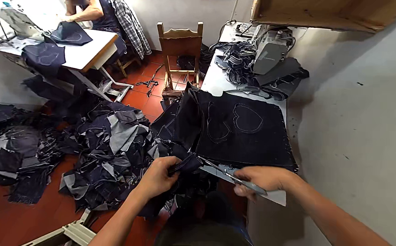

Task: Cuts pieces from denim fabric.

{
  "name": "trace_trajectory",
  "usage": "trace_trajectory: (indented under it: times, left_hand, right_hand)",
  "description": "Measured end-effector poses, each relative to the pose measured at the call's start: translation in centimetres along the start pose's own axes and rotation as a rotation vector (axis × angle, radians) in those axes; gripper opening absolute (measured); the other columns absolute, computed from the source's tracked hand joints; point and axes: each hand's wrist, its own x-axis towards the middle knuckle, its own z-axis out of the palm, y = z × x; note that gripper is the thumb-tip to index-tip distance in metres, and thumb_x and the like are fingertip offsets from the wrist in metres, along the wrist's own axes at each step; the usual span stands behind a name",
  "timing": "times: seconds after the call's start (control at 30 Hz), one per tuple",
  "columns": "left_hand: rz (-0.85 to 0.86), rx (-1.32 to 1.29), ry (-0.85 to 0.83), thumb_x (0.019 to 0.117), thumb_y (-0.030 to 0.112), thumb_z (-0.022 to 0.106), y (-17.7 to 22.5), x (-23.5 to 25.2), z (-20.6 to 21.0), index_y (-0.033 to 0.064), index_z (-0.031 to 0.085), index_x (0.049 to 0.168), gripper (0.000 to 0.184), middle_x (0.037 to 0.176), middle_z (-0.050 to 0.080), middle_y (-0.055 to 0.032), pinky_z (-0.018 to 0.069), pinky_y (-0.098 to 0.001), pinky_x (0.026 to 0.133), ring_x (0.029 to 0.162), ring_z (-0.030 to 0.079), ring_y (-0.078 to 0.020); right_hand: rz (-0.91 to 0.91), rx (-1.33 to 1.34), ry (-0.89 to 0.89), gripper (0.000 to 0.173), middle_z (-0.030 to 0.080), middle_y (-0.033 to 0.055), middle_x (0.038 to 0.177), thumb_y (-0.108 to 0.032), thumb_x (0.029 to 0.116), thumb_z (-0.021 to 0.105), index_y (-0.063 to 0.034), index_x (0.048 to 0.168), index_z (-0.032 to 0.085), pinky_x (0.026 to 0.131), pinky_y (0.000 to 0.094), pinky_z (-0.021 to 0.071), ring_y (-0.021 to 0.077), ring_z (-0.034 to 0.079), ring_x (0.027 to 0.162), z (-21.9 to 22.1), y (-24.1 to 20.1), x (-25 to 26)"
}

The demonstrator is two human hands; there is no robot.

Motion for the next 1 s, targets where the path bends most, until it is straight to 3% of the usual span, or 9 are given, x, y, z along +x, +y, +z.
trace_trajectory:
  times: [0.2,0.4,0.47,0.57,0.67,0.77,0.83,0.9,1.0]
  left_hand:
    - [-0.132,-0.010,-0.015,0.0976,0.023,0.066,2.9,-0.9,1.5,0.0022,0.072,0.112,0.026,0.104,0.075,-0.0129,0.0564,-0.0474,0.096,0.101,0.072,-0.0248]
    - [-0.162,-0.075,0.189,0.0965,0.030,0.069,2.4,-3.7,2.8,0.0001,0.070,0.099,0.030,0.084,0.072,-0.0122,0.0582,-0.0427,0.078,0.080,0.071,-0.0216]
    - [-0.135,-0.183,0.298,0.0970,0.029,0.069,2.5,-5.3,2.8,0.0010,0.070,0.096,0.028,0.080,0.070,-0.0079,0.0571,-0.0341,0.074,0.075,0.068,-0.0132]
    - [-0.007,-0.460,0.505,0.0968,0.025,0.070,4.5,-6.9,2.1,0.0054,0.069,0.092,0.021,0.078,0.068,0.0014,0.0561,-0.0227,0.068,0.072,0.065,-0.0023]
    - [0.254,-0.712,0.742,0.0961,0.031,0.068,8.4,-7.6,0.5,0.0151,0.074,0.100,0.018,0.087,0.072,0.0079,0.0556,-0.0185,0.074,0.081,0.067,0.0017]
    - [0.463,-0.883,0.938,0.0977,0.025,0.061,14.4,-8.6,-1.3,0.0164,0.075,0.115,0.024,0.104,0.077,0.0049,0.0568,-0.0210,0.087,0.098,0.071,-0.0006]
    - [0.488,-0.823,1.094,0.0994,0.018,0.057,18.3,-8.7,-1.9,0.0183,0.078,0.114,0.025,0.106,0.078,0.0086,0.0546,-0.0155,0.090,0.101,0.070,0.0039]
    - [0.549,-0.610,1.217,0.1002,0.016,0.055,18.6,-8.6,-2.2,0.0177,0.079,0.105,0.024,0.099,0.078,0.0119,0.0537,-0.0126,0.085,0.095,0.069,0.0070]
    - [0.512,-0.284,1.127,0.1027,0.019,0.056,17.2,-8.5,-3.8,0.0243,0.074,0.105,0.019,0.099,0.073,0.0179,0.0530,-0.0134,0.084,0.093,0.065,0.0097]
  right_hand:
    - [-0.156,-0.107,0.085,0.055,0.063,0.0089,0.089,-0.052,0.0928,0.066,-0.0021,0.114,0.058,0.075,0.0414,0.0509,0.0185,0.061,0.078,-2.6,-2.8,3.7]
    - [-0.380,-0.037,0.069,0.043,0.062,-0.0014,0.062,-0.049,0.0882,0.076,-0.0085,0.088,0.059,0.054,0.0297,0.0552,0.0105,0.063,0.053,-3.9,-3.0,5.1]
    - [-0.493,-0.050,0.108,0.046,0.069,-0.0012,0.074,-0.048,0.0828,0.081,-0.0079,0.097,0.062,0.062,0.0298,0.0567,0.0095,0.067,0.064,-4.6,-3.6,4.2]
    - [-0.709,-0.101,0.214,0.080,0.072,0.0022,0.112,-0.063,0.0680,0.085,-0.0076,0.120,0.060,0.086,0.0332,0.0535,0.0102,0.065,0.099,-5.1,-4.3,3.1]
    - [-0.880,-0.052,0.371,0.090,0.071,0.0047,0.125,-0.072,0.0627,0.084,-0.0075,0.120,0.059,0.098,0.0362,0.0528,0.0136,0.065,0.115,-4.5,-3.7,4.2]
    - [-0.965,0.092,0.397,0.097,0.069,0.0050,0.131,-0.069,0.0638,0.086,-0.0048,0.130,0.055,0.103,0.0361,0.0536,0.0150,0.065,0.121,-3.0,-2.6,6.5]
    - [-0.971,0.158,0.392,0.087,0.070,-0.0067,0.121,-0.060,0.0664,0.089,-0.0106,0.131,0.057,0.100,0.0267,0.0552,0.0025,0.065,0.113,-2.3,-2.1,6.8]
    - [-0.983,0.272,0.390,0.057,0.073,-0.0098,0.109,-0.039,0.0745,0.090,-0.0151,0.121,0.066,0.091,0.0242,0.0582,0.0002,0.068,0.101,-1.8,-1.4,6.7]
    - [-1.045,0.532,0.452,0.026,0.072,-0.0125,0.089,-0.028,0.0792,0.086,-0.0264,0.100,0.071,0.072,0.0192,0.0572,-0.0012,0.067,0.080,-2.9,0.4,3.9]
